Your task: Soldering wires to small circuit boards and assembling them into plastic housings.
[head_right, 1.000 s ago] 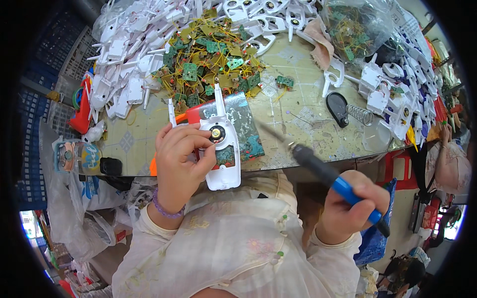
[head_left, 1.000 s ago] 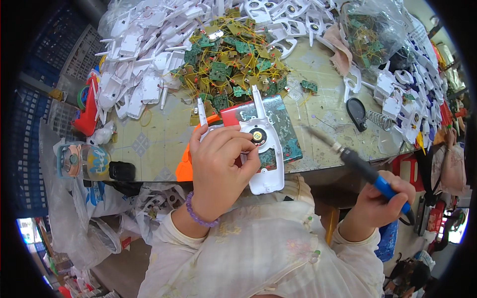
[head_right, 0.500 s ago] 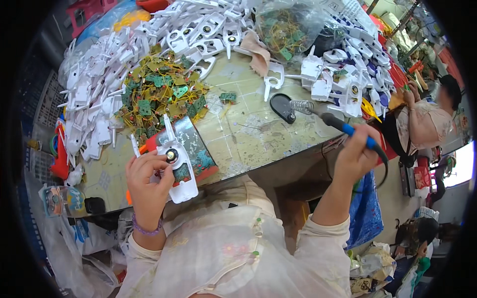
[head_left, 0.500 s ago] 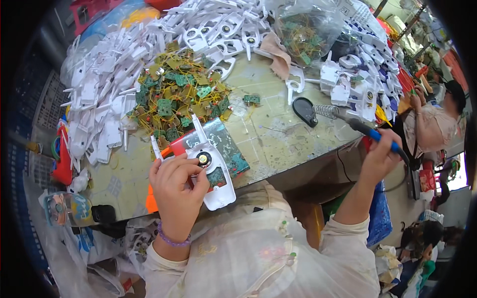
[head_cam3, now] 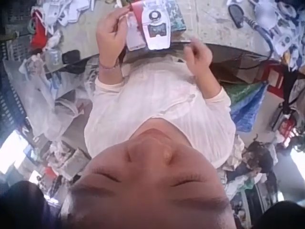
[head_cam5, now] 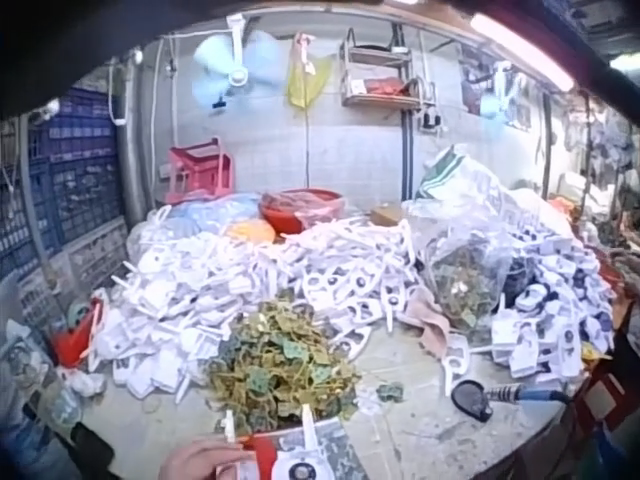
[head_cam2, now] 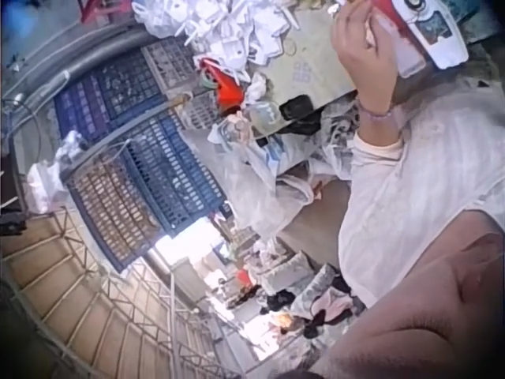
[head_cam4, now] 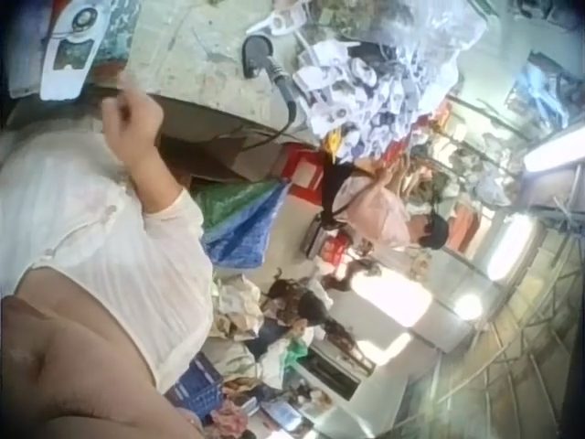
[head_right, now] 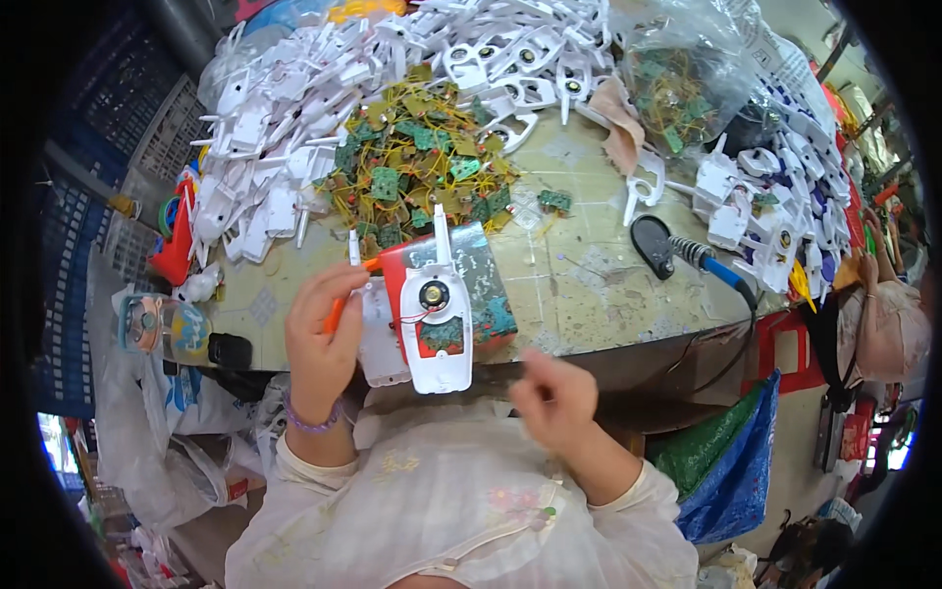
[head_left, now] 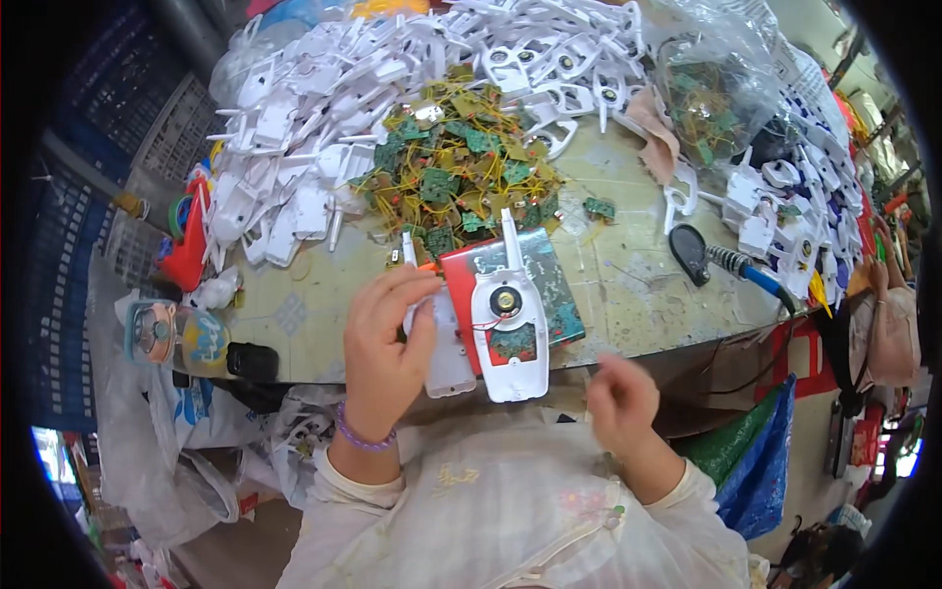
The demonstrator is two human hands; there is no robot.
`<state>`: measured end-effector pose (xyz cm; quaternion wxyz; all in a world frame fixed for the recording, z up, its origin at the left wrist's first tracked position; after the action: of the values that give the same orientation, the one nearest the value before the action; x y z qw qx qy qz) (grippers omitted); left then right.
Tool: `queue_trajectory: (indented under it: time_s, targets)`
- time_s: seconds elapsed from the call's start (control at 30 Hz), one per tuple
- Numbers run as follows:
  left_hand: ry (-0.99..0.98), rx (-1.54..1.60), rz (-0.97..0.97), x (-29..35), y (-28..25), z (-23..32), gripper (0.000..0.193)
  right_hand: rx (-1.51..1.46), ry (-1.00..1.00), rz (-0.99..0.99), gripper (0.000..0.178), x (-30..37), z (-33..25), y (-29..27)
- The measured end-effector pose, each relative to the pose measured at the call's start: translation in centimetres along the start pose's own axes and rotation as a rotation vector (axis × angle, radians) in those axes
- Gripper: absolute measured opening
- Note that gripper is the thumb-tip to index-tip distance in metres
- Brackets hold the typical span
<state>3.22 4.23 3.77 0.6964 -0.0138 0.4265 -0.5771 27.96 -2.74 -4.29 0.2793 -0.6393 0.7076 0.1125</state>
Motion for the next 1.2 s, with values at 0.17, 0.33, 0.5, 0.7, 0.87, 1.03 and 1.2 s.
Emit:
queue_trajectory:
  time_s: [0.17, 0.33, 0.5, 0.7, 0.87, 1.03, 1.2]
  targets:
    - [-0.074, -0.085, -0.004, -0.6, -1.0, -4.0, 0.019, 0.128, -0.033, -0.342, 0.043, -3.7, -3.8, 4.8]
    - [-0.280, -0.086, -0.259, -2.1, 1.3, -8.8, 0.032, 0.251, -0.131, -0.188, 0.032, -4.8, -6.0, 4.7]
    - [-0.646, 0.395, -0.240, -0.7, 1.5, -11.1, 0.024, 0.265, -0.159, -0.148, 0.032, -5.2, -6.3, 5.5]
    - [-0.565, 0.832, 0.176, 0.1, -2.4, -7.8, 0.025, 0.159, -0.284, -0.233, 0.037, -6.1, -7.5, 7.5]
    - [-0.723, 1.321, 0.333, 1.1, -2.2, -6.5, 0.027, 0.371, -0.652, -0.249, 0.039, -6.3, -9.6, 9.4]
    - [-0.906, 1.377, 0.383, 3.1, -1.5, -8.4, 0.049, 0.586, -0.776, -0.149, 0.046, -5.5, -10.0, 10.6]
    - [-0.900, 1.605, 0.330, 3.7, -1.5, -8.3, 0.049, 0.544, -0.864, -0.383, 0.035, -5.0, -9.6, 12.1]
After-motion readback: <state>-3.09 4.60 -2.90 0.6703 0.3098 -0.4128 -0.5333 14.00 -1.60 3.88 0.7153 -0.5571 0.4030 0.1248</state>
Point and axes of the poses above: each hand's wrist, its own x-axis away from the middle knuckle, its own y-axis out of the palm, z = x × y, the point moved 6 cm from there along -x, towards the middle knuckle, and after that the axes turned 4 degrees about z, right-handed, at the moved point
